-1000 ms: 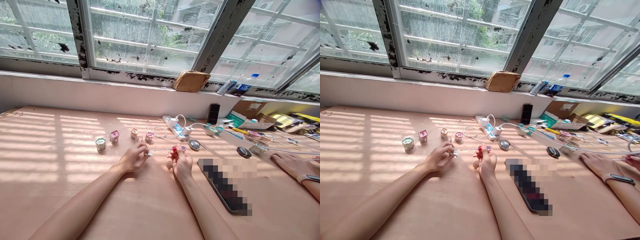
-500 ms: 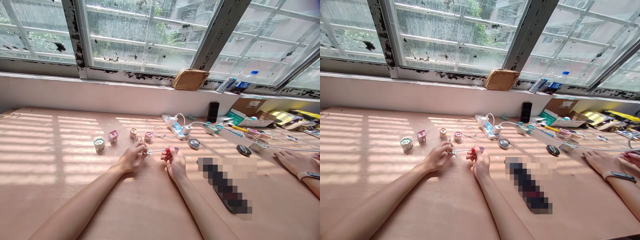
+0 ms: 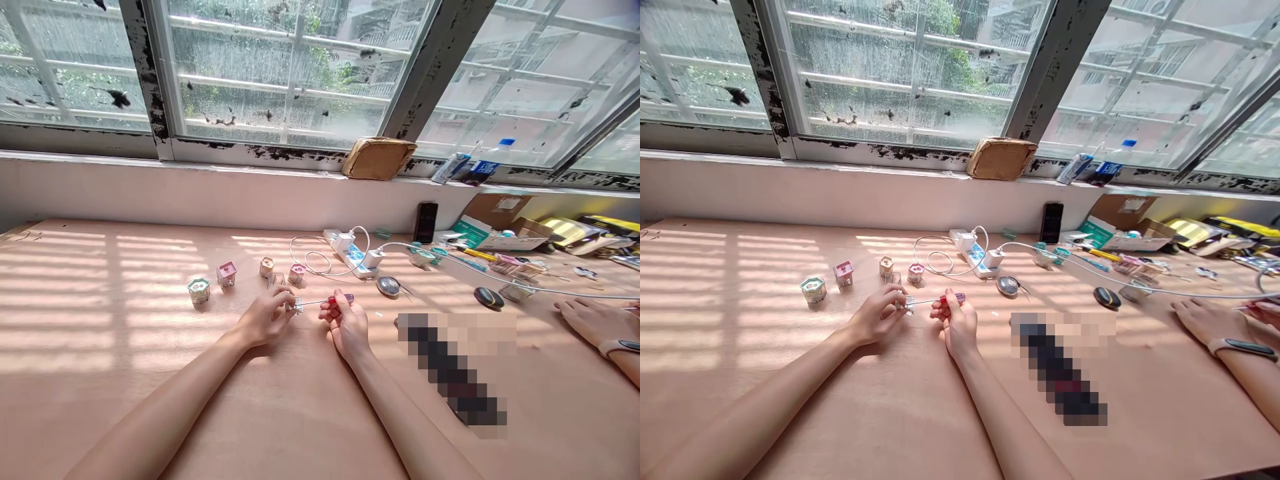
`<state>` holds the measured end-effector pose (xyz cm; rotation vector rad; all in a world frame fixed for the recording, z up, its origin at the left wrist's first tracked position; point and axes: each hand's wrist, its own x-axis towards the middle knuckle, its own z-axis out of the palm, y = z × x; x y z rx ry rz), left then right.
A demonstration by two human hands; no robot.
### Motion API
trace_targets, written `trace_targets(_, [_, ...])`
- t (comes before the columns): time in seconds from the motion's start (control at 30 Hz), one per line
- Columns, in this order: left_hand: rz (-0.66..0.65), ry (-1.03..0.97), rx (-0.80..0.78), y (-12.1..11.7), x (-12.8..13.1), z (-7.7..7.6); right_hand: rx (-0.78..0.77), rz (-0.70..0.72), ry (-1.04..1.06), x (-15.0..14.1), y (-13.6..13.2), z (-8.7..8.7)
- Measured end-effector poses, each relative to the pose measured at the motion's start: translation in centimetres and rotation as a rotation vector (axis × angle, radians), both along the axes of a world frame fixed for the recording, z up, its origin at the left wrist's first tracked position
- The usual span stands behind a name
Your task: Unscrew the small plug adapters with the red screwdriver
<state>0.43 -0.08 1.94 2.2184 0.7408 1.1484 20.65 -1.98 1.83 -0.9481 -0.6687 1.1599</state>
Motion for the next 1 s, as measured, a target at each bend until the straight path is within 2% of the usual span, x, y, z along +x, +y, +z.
trace_targets(1.0, [-0.033,-0.009,-0.048,-0.03,-0.03,0.02,-0.003,-0.032,0.033,0.01,0.21,-0.24])
